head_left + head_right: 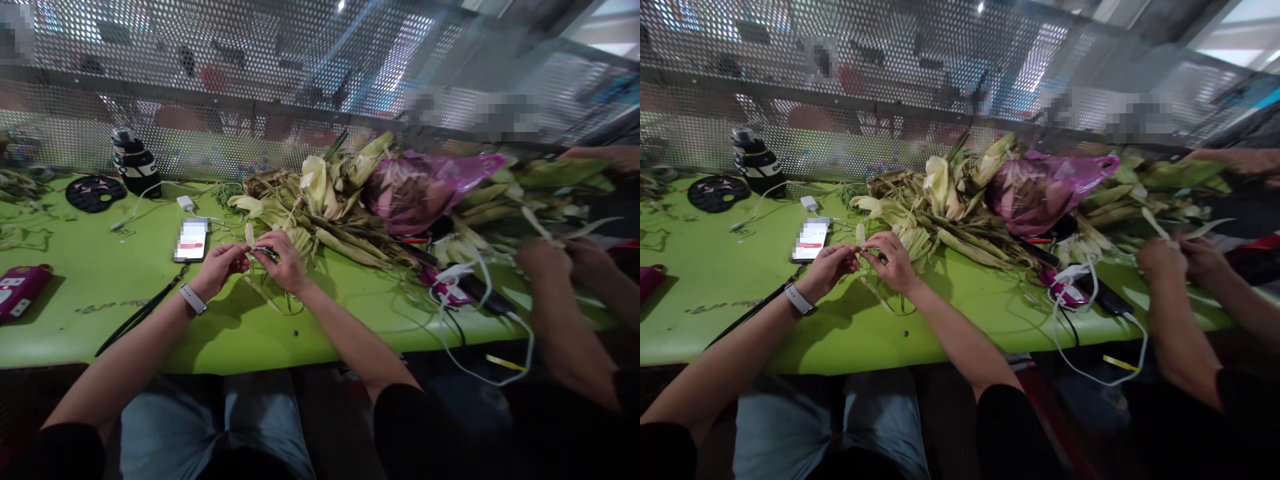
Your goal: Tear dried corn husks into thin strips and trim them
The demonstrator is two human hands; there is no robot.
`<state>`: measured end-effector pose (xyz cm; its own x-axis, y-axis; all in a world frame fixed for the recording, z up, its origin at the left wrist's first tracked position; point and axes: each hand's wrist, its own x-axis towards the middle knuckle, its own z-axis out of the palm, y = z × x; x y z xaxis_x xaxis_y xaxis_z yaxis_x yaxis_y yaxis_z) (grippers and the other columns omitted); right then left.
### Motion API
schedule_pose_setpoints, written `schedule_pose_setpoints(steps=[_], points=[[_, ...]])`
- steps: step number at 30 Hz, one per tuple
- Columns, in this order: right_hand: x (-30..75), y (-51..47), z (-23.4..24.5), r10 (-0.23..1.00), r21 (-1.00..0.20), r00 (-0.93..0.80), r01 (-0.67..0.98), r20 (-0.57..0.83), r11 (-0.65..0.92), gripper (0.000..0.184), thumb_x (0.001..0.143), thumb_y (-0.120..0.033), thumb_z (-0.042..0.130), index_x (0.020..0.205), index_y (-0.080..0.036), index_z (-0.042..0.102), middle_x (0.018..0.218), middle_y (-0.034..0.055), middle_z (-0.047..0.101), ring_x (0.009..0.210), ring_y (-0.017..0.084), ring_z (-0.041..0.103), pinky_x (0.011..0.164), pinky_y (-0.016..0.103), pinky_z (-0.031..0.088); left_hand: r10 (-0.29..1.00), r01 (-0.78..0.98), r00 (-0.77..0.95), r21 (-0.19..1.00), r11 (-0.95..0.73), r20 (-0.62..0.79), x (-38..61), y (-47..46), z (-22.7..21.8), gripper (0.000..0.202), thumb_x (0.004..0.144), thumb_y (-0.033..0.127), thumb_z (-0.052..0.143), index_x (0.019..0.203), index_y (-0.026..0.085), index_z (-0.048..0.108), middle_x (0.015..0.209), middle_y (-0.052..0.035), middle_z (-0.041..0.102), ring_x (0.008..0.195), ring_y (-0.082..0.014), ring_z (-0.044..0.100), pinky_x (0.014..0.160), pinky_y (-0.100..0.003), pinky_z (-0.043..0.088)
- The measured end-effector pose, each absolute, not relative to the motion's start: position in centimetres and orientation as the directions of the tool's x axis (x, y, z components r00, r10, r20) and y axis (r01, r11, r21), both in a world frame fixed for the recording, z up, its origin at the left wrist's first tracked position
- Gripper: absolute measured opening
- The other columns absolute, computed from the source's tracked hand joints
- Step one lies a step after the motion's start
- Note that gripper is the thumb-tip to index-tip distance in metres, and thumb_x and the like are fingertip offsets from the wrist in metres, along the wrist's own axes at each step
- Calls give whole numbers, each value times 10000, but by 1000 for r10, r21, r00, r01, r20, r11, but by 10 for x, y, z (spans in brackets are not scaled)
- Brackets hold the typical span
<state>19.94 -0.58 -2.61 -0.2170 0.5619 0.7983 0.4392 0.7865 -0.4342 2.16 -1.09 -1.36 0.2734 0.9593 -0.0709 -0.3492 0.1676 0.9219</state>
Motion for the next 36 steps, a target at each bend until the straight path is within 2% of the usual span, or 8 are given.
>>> schedule_pose_setpoints(steps=[5,11,22,27,32,36], points=[[198,-3,-30,548,-417,-232,437,804,797,120,898,-333,600,958,-240,647,966,67,619,985,199,593,888,389,509,955,-378,272,899,221,-120,22,-12,-11,162,692,247,777,730,110,700,577,-12,633,515,-71,566,529,-187,476],[200,-2,-33,540,-412,-203,451,817,792,139,888,-342,613,983,-248,651,980,68,616,980,202,589,886,389,506,941,-433,308,860,269,-139,22,-12,-13,135,711,209,759,756,93,704,602,-13,648,528,-63,581,541,-175,490],[200,-2,-36,527,-372,-206,505,824,779,117,900,-336,599,889,-235,659,917,63,619,913,191,586,828,364,504,933,-467,321,830,306,-163,26,-16,-13,108,744,188,732,767,99,674,591,0,634,512,-53,571,521,-159,473],[194,-5,-35,580,-465,-152,453,800,760,134,916,-339,562,877,-219,606,907,61,599,918,186,585,831,352,501,939,-454,325,854,255,-108,27,-16,-20,171,762,252,714,847,105,689,629,-7,653,539,-70,592,561,-189,493],[190,-8,-34,667,-590,-80,399,740,702,139,898,-353,558,901,-214,552,878,31,578,831,158,580,788,320,501,958,-423,283,890,168,-46,29,-18,-22,183,751,283,713,805,110,689,643,-28,671,574,-101,625,615,-236,514],[191,-9,-32,703,-639,-102,340,704,689,148,891,-356,572,902,-210,558,871,24,575,790,144,577,749,296,499,959,-402,284,910,101,19,28,-18,-24,185,730,283,752,802,120,706,672,-29,687,592,-105,632,639,-251,518]])
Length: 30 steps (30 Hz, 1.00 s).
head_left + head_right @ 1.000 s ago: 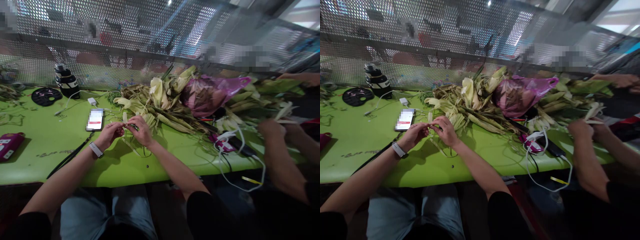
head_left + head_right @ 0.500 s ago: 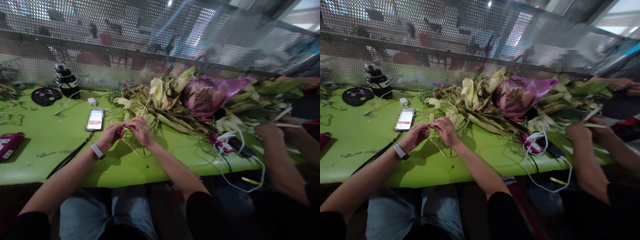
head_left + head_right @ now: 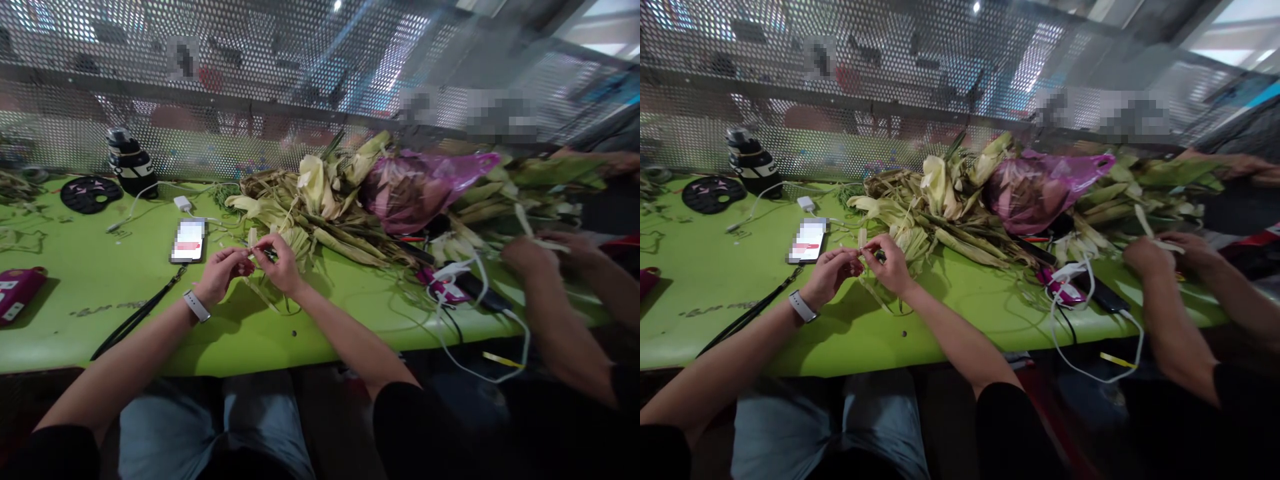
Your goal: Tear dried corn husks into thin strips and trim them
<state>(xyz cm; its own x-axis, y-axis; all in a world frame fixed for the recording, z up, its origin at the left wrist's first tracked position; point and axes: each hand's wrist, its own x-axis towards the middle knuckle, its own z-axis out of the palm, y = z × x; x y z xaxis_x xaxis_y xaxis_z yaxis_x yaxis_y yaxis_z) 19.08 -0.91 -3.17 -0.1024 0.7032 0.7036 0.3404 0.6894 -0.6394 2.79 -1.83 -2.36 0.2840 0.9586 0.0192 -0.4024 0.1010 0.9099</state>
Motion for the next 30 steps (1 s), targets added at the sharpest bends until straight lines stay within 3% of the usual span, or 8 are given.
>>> schedule_pose_setpoints(steps=[5,11,24,30], points=[[193,-7,-31,700,-625,-129,357,703,694,161,903,-373,555,893,-215,583,877,33,595,832,163,588,769,315,511,963,-357,268,932,58,42,26,-16,-26,205,734,307,757,810,121,720,649,-32,685,564,-102,617,617,-253,509],[196,-4,-35,550,-417,-186,472,814,777,121,907,-329,571,978,-246,623,999,75,611,999,207,587,906,399,502,979,-349,203,935,63,10,27,-14,-25,241,703,343,774,790,124,721,644,-33,680,567,-112,623,612,-257,507],[199,1,-41,503,-309,-246,547,829,778,144,914,-298,578,1022,-273,671,979,58,632,969,202,587,854,388,501,981,-350,195,934,74,-5,27,-16,-19,168,720,302,746,723,137,713,574,-9,628,518,-94,569,549,-235,461],[200,2,-41,418,-231,-259,535,870,812,171,900,-246,601,1047,-274,684,943,51,648,935,195,582,836,367,497,978,-406,210,910,87,1,27,-17,-21,187,714,302,759,723,127,696,586,-4,637,524,-88,575,556,-226,464]])
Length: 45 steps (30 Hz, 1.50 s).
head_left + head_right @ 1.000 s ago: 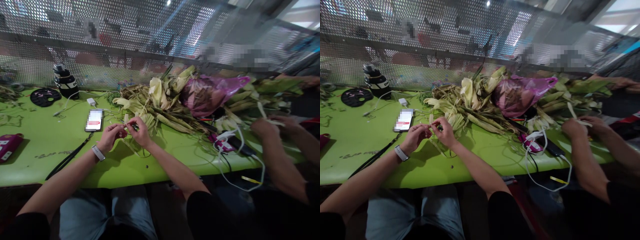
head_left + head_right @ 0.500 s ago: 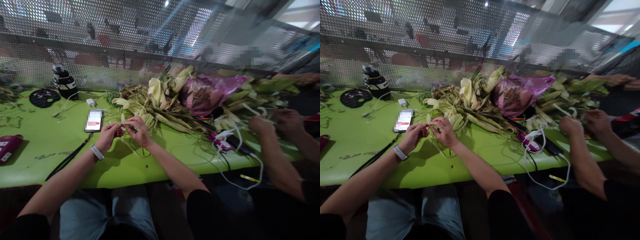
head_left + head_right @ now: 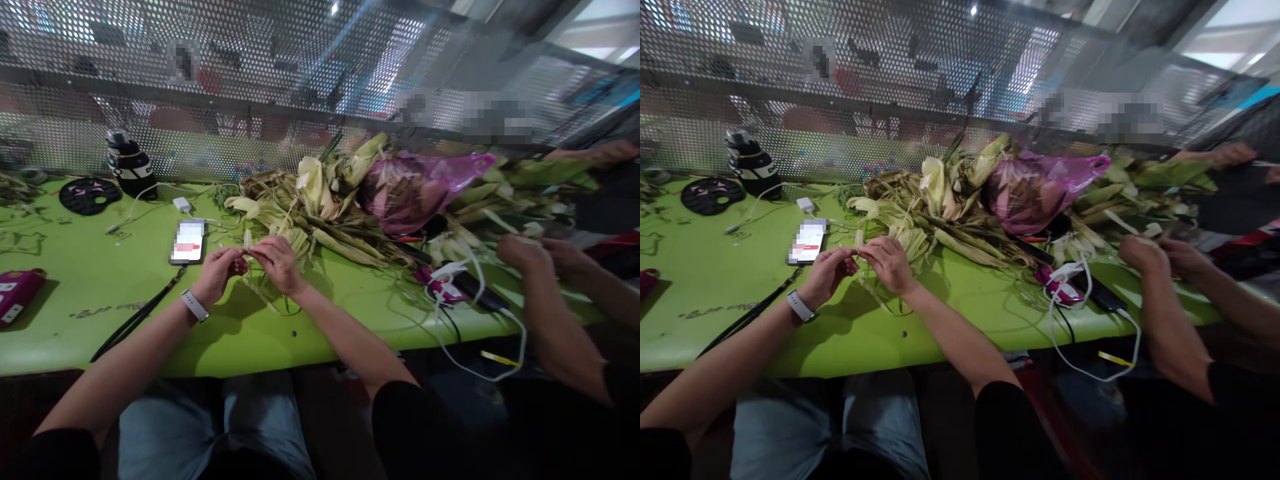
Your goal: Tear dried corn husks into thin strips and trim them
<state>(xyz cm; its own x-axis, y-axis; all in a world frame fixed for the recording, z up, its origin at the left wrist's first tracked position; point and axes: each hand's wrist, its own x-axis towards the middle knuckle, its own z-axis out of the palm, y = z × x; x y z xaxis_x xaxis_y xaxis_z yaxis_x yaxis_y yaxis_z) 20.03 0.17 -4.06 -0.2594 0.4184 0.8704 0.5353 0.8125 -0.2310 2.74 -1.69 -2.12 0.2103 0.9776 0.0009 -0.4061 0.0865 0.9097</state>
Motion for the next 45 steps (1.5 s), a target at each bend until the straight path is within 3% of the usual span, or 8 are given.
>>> schedule_pose_setpoints(steps=[16,23,31,45], points=[[206,1,-38,429,-152,-318,626,846,765,176,890,-223,599,1018,-283,703,990,63,633,1014,219,565,912,409,482,961,-461,268,866,195,-73,29,-18,-19,153,717,250,745,765,115,691,590,-7,648,512,-74,572,533,-204,461],[203,-1,-34,343,-98,-310,599,887,795,151,897,-210,590,994,-259,696,929,60,637,963,206,562,883,379,503,960,-471,269,859,200,-76,30,-18,-21,155,726,260,734,760,124,667,604,-3,650,542,-87,602,566,-215,481],[197,-7,-34,456,-263,-216,578,863,772,129,921,-282,567,958,-235,680,920,72,624,939,203,579,851,380,503,972,-400,230,915,49,48,33,-24,-17,179,759,297,678,816,132,643,619,-8,660,569,-131,631,598,-275,506],[193,-10,-33,516,-355,-153,561,843,748,138,931,-313,547,923,-220,648,919,66,616,944,190,582,854,356,493,978,-402,187,916,-14,97,33,-23,-22,225,708,301,749,821,112,706,640,-43,702,567,-142,650,596,-282,526]])
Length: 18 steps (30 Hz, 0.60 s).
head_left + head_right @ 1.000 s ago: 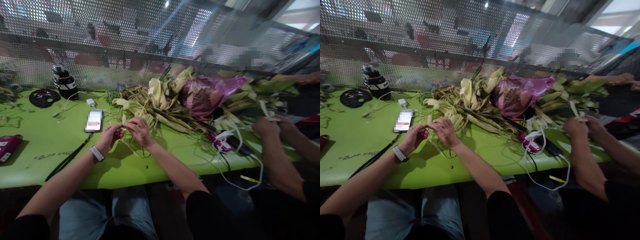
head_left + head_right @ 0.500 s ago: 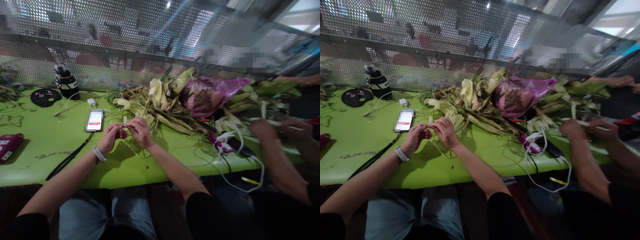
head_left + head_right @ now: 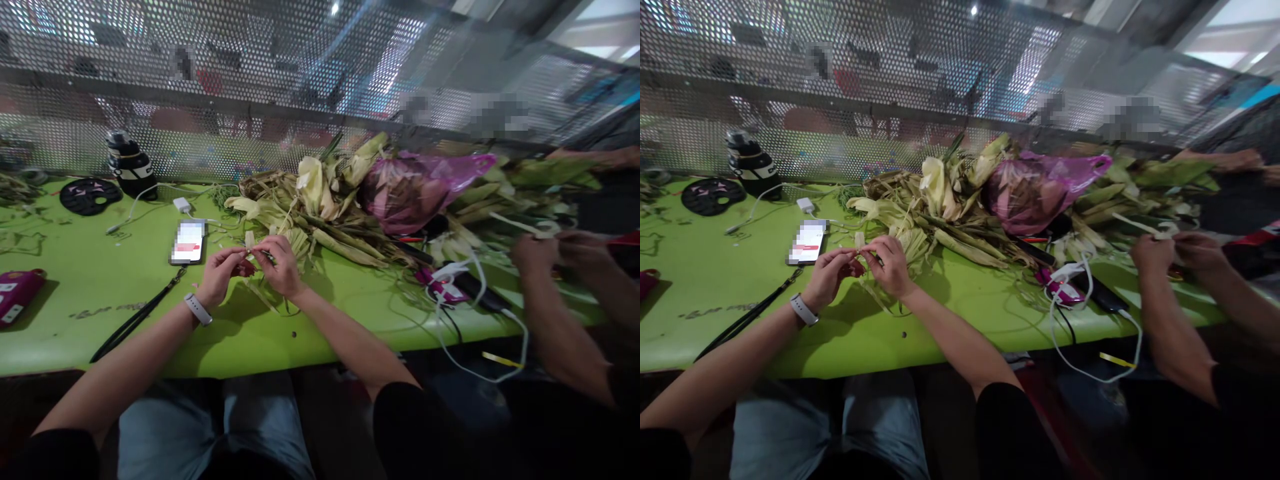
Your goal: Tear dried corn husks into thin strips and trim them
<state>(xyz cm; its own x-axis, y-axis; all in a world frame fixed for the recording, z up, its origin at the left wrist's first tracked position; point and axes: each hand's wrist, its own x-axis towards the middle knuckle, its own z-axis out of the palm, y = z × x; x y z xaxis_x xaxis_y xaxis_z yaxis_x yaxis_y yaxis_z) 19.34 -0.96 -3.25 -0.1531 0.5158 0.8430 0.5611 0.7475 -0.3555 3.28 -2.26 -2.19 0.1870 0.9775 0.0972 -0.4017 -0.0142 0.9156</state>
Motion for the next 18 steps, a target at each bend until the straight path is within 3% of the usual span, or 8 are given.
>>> schedule_pose_setpoints(steps=[10,15,18], points=[[191,-11,-33,556,-436,-112,502,824,747,129,908,-315,565,881,-206,628,902,62,602,932,190,574,869,363,478,967,-324,195,941,-95,164,32,-24,-21,209,726,305,743,820,120,718,663,-41,704,587,-132,650,620,-281,537],[188,-14,-32,656,-591,-27,407,755,697,158,886,-356,576,858,-202,592,894,49,580,914,175,576,848,333,492,943,-203,188,950,-236,274,31,-23,-25,212,780,339,707,848,139,724,697,-37,705,617,-132,655,644,-288,551],[187,-13,-33,774,-748,35,292,632,597,242,838,-401,630,961,-199,578,960,52,599,926,170,585,864,319,492,935,-163,182,947,-278,306,29,-21,-28,222,794,346,697,876,142,720,719,-38,707,627,-130,657,650,-285,558]])
